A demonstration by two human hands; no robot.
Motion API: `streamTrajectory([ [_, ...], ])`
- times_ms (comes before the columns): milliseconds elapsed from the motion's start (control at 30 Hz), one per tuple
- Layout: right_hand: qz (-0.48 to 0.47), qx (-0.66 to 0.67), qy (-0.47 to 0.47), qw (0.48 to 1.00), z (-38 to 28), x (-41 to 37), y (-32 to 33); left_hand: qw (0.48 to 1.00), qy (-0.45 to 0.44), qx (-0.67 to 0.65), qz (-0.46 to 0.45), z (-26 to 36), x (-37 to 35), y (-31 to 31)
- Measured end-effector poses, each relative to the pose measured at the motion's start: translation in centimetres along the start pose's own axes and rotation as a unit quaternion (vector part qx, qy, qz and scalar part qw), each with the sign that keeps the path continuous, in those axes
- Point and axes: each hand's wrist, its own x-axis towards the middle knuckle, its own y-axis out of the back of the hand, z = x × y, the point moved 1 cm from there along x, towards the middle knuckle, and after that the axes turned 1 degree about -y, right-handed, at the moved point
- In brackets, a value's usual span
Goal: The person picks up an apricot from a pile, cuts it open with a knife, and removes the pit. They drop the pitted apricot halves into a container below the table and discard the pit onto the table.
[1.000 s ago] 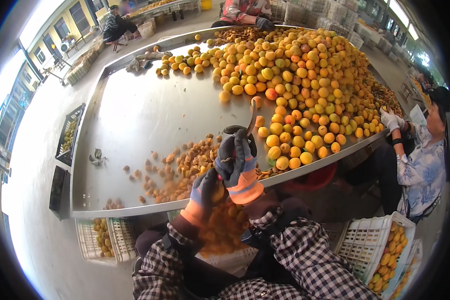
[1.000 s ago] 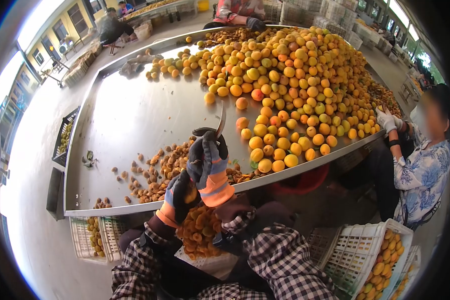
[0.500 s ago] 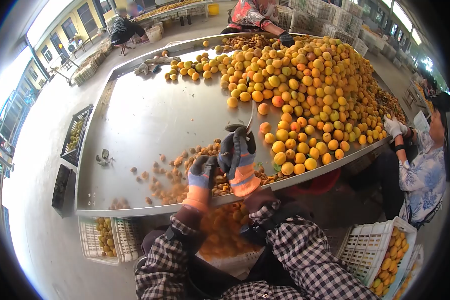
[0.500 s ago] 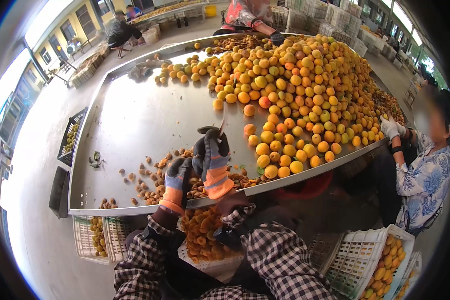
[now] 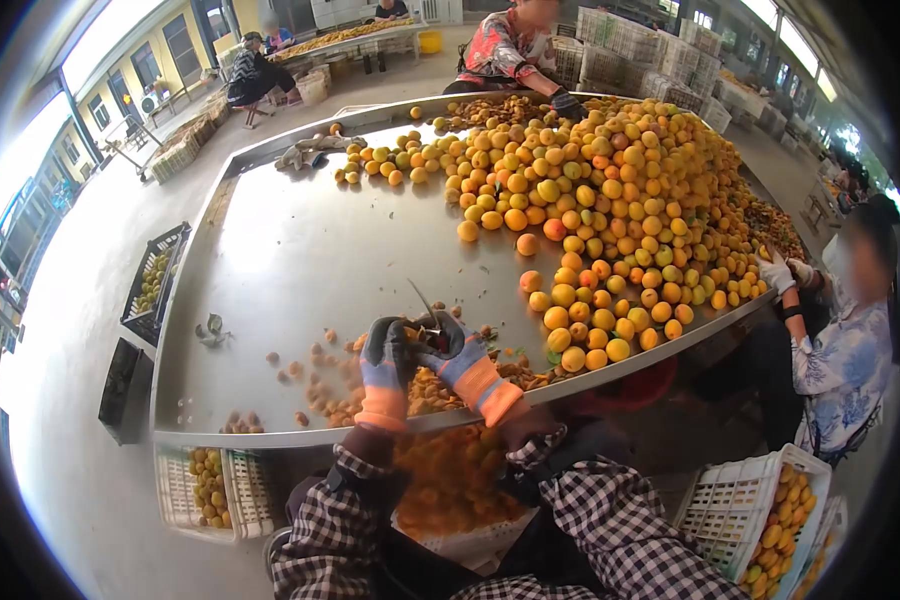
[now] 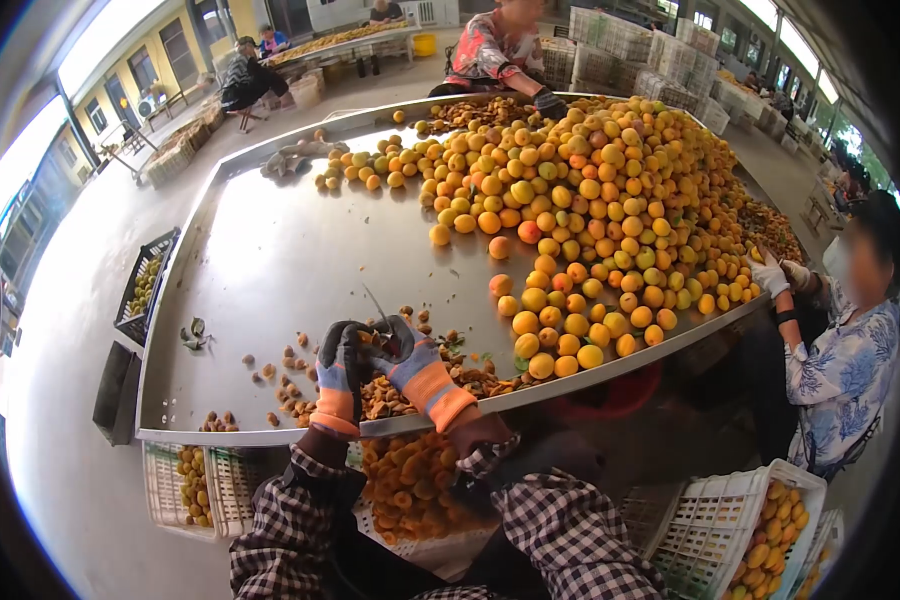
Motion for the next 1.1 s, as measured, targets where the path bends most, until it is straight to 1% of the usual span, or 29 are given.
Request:
streamTrajectory([
  [33, 0.003, -0.056, 0.001, 0.998, 0.8, 0.3, 0.4, 1.000, -0.002, -0.001, -0.001, 0.2, -0.3, -0.1],
  [133, 0.017, -0.020, 0.028, 0.999, 0.9, 0.5, 0.8, 0.998, 0.037, -0.053, -0.019, 1.5, -1.2, -0.4],
  [167, 0.022, -0.020, 0.030, 0.999, 0.8, 0.4, 1.1, 0.993, 0.045, -0.101, -0.027, 1.2, -1.3, -0.4],
  [200, 0.034, -0.103, 0.040, 0.993, -0.2, 0.1, 1.4, 0.993, 0.044, -0.101, -0.033, 0.3, -1.4, -0.1],
  [233, 0.051, -0.189, 0.048, 0.979, -1.1, -0.1, 2.0, 0.997, 0.013, -0.066, 0.035, -0.8, -1.2, 0.4],
  [267, 0.067, -0.197, 0.046, 0.977, -2.0, -0.3, 2.8, 0.995, -0.017, -0.035, 0.097, -1.8, -0.9, 0.4],
  [300, 0.016, -0.282, -0.028, 0.959, -2.9, -0.3, 3.2, 0.992, 0.027, -0.111, 0.047, 0.2, -1.0, 0.1],
  [333, -0.037, -0.359, -0.104, 0.927, -3.2, -0.2, 3.6, 0.980, 0.073, -0.183, -0.001, 3.3, -1.5, 0.1],
  [367, -0.085, -0.370, -0.114, 0.918, -2.8, -0.4, 3.8, 0.989, 0.067, -0.123, -0.043, 4.7, -2.0, 0.1],
  [400, -0.079, -0.371, -0.116, 0.918, -2.7, -0.3, 4.4, 0.979, 0.111, -0.158, -0.072, 4.8, -2.4, 0.3],
  [467, -0.097, -0.446, -0.119, 0.882, -2.4, -0.5, 5.8, 0.974, 0.078, -0.118, -0.180, 5.0, -3.9, -0.1],
  [500, -0.081, -0.479, -0.129, 0.864, -4.0, -0.3, 7.1, 0.965, 0.106, -0.076, -0.226, 4.9, -4.9, 0.0],
  [533, -0.065, -0.515, -0.141, 0.843, -4.7, 0.0, 8.6, 0.958, 0.060, 0.039, -0.277, 4.6, -5.3, 0.0],
  [600, -0.038, -0.573, -0.157, 0.803, -5.1, -0.1, 11.9, 0.925, 0.051, 0.024, -0.375, 4.9, -6.5, -1.0],
  [633, -0.025, -0.596, -0.161, 0.786, -4.9, -0.3, 13.6, 0.926, 0.050, 0.022, -0.373, 4.9, -6.8, -1.4],
  [667, -0.027, -0.599, -0.160, 0.784, -4.6, -0.5, 15.0, 0.920, 0.011, 0.035, -0.389, 4.9, -7.0, -1.9],
  [700, -0.044, -0.620, -0.177, 0.763, -4.1, -0.8, 16.4, 0.913, -0.027, 0.049, -0.405, 4.9, -7.2, -2.0],
  [733, -0.062, -0.641, -0.195, 0.740, -3.5, -1.0, 17.1, 0.914, -0.025, 0.046, -0.403, 4.7, -7.2, -1.9],
  [767, -0.065, -0.643, -0.196, 0.738, -2.8, -1.1, 17.3, 0.918, -0.015, 0.045, -0.395, 4.5, -7.0, -1.9],
  [800, -0.083, -0.668, -0.189, 0.715, -2.2, -1.4, 17.2, 0.921, -0.004, 0.044, -0.387, 4.3, -6.9, -1.9],
  [833, -0.101, -0.692, -0.181, 0.692, -1.8, -1.7, 17.3, 0.928, 0.040, 0.039, -0.369, 4.1, -6.8, -1.9],
  [867, -0.102, -0.693, -0.180, 0.690, -1.3, -1.9, 17.5, 0.928, 0.040, 0.037, -0.368, 3.9, -6.9, -2.0],
  [933, -0.059, -0.662, -0.186, 0.724, -1.6, -1.8, 17.2, 0.938, 0.048, 0.045, -0.341, 3.1, -6.6, -2.1],
  [967, -0.041, -0.648, -0.165, 0.742, -1.9, -2.1, 17.1, 0.949, 0.014, 0.034, -0.314, 2.6, -6.6, -2.4],
  [1000, -0.043, -0.647, -0.163, 0.743, -2.7, -2.4, 16.8, 0.949, 0.014, 0.036, -0.312, 2.1, -6.6, -2.5],
  [1067, -0.010, -0.543, -0.086, 0.835, -4.1, -2.7, 15.9, 0.965, 0.017, 0.023, -0.259, 0.9, -6.4, -2.5],
  [1100, 0.002, -0.466, -0.007, 0.885, -4.5, -2.7, 15.3, 0.967, 0.037, 0.001, -0.253, 0.4, -6.2, -2.5],
])
